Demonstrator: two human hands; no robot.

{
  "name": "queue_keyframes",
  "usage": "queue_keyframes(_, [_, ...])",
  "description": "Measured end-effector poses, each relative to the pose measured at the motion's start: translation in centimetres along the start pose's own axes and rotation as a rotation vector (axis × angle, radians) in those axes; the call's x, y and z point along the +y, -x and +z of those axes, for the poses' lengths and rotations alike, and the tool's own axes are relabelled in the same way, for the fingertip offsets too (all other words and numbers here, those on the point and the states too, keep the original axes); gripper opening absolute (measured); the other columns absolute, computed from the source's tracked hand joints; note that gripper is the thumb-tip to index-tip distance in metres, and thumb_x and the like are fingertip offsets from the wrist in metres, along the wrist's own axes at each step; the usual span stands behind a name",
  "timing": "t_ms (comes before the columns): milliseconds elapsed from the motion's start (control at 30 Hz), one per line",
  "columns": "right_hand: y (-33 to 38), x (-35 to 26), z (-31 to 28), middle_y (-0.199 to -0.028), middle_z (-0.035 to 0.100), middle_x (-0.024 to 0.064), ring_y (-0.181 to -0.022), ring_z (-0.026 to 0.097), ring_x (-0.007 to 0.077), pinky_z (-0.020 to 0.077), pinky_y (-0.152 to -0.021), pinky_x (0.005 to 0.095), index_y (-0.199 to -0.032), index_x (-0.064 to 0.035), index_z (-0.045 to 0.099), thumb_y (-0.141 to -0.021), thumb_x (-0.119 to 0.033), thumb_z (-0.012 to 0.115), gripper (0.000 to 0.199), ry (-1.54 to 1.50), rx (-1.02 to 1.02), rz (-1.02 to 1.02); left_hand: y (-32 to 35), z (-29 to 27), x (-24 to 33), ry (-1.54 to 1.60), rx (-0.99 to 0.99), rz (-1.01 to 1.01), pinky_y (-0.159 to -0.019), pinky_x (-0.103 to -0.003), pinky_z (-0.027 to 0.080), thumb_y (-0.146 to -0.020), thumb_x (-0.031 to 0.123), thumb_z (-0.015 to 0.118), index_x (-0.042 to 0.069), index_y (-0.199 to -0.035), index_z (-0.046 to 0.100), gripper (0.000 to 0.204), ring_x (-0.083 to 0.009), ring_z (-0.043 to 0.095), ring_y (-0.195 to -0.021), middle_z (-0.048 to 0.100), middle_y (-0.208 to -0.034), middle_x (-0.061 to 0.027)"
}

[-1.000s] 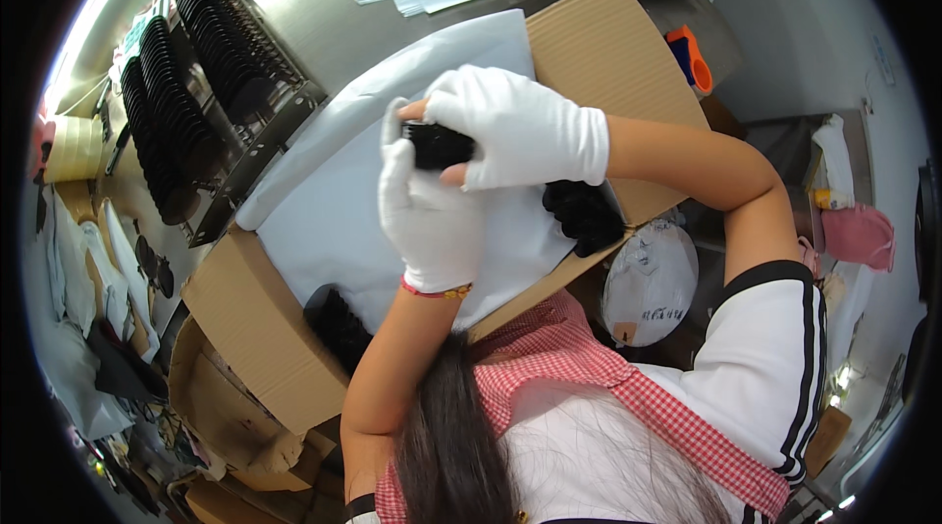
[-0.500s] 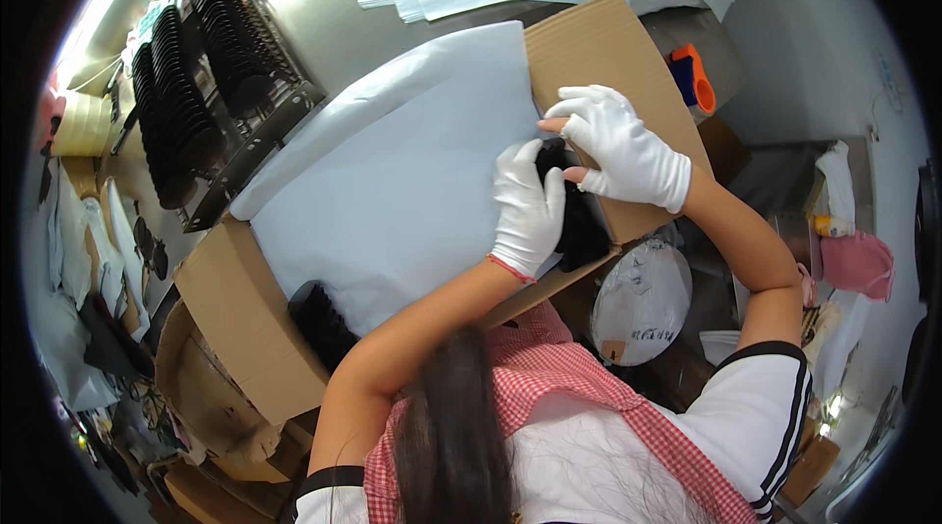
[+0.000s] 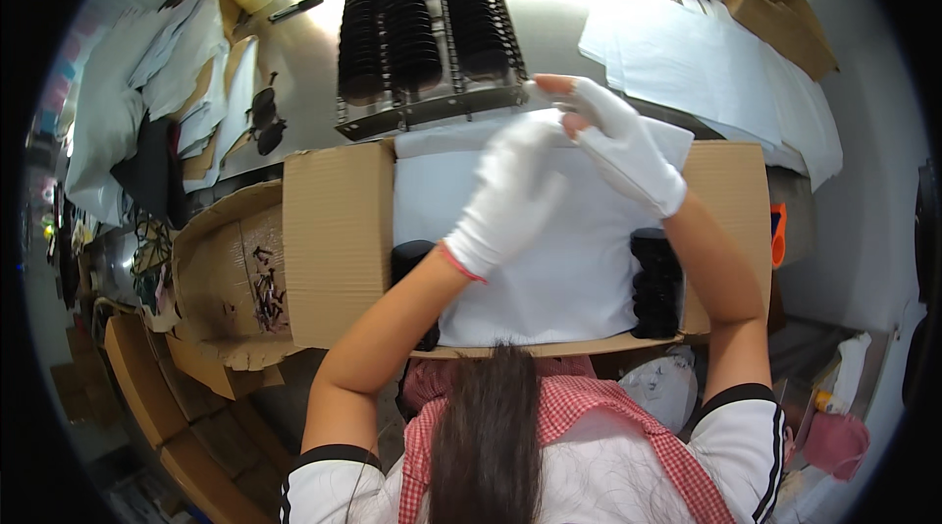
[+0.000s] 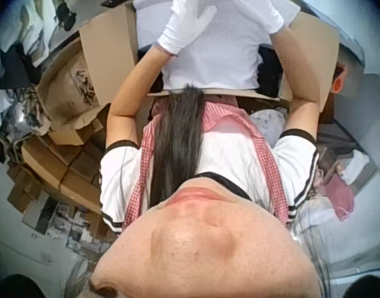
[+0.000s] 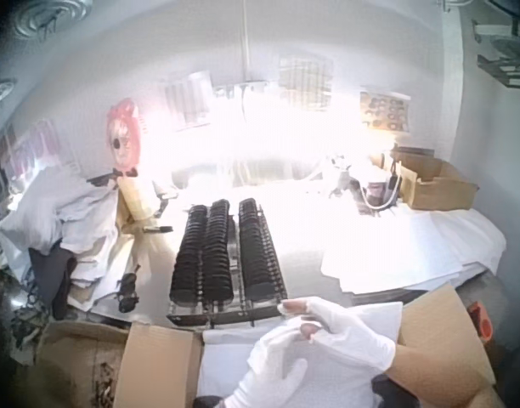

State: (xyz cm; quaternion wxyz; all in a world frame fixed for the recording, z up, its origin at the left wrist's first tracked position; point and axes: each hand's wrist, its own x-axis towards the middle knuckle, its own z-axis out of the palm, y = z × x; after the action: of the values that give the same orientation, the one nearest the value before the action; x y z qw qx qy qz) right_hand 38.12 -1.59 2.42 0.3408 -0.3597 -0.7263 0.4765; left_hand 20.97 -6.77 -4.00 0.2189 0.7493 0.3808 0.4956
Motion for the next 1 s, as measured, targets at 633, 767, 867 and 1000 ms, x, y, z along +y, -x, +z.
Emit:
queue_keyframes(633, [-14.8, 2.5, 14.2, -0.102, 0.067, 0.0028, -0.077, 0.057, 0.0042, 0.0504, -0.077, 0.0233, -0.141, -0.0099, 0.052, -0.083, -0.002, 0.07, 0.061, 0.178, -0.07, 0.11, 3.6, -14.9, -15.2, 0.063, 0.494, -0.717, -0.099, -0.043, 0.045, -0.093, 0.016, 0.051, -0.001, -0.138, 0.042, 0.049, -0.0368, 0.061, -0.111, 0.061, -0.123, -0.0244])
queue_keyframes(767, [-13.2, 4.6, 16.4, -0.111, 0.069, 0.0198, -0.089, 0.067, 0.0257, 0.0522, -0.082, 0.0309, -0.138, -0.0093, 0.053, -0.083, -0.004, 0.07, 0.058, 0.449, 0.191, -0.003, 3.5, -14.7, -14.5, -0.067, 0.488, -0.729, -0.097, -0.046, 0.045, -0.092, 0.015, 0.049, -0.001, -0.137, 0.042, 0.047, -0.0393, 0.06, -0.112, 0.058, -0.126, -0.0264])
queue_keyframes(867, [-12.7, 5.9, 18.7, -0.109, 0.069, 0.0213, -0.089, 0.069, 0.036, 0.0547, -0.075, 0.038, -0.138, -0.0111, 0.053, -0.082, 0.0, 0.071, 0.06, 0.54, 0.409, -0.237, 3.7, -14.6, -14.3, -0.155, 0.502, -0.717, -0.097, -0.047, 0.045, -0.091, 0.013, 0.048, 0.0, -0.134, 0.044, 0.045, -0.0402, 0.059, -0.111, 0.059, -0.121, -0.0271])
queue_keyframes(1000, [-12.7, 6.7, 21.2, -0.118, 0.066, 0.0208, -0.099, 0.067, 0.0355, 0.0559, -0.081, 0.0384, -0.138, -0.0079, 0.052, -0.083, 0.005, 0.064, 0.058, 0.658, 0.509, -0.407, 3.8, -14.9, -15.0, -0.145, 0.516, -0.693, -0.097, -0.048, 0.046, -0.091, 0.012, 0.048, 0.0, -0.133, 0.044, 0.045, -0.0409, 0.059, -0.108, 0.058, -0.118, -0.0276])
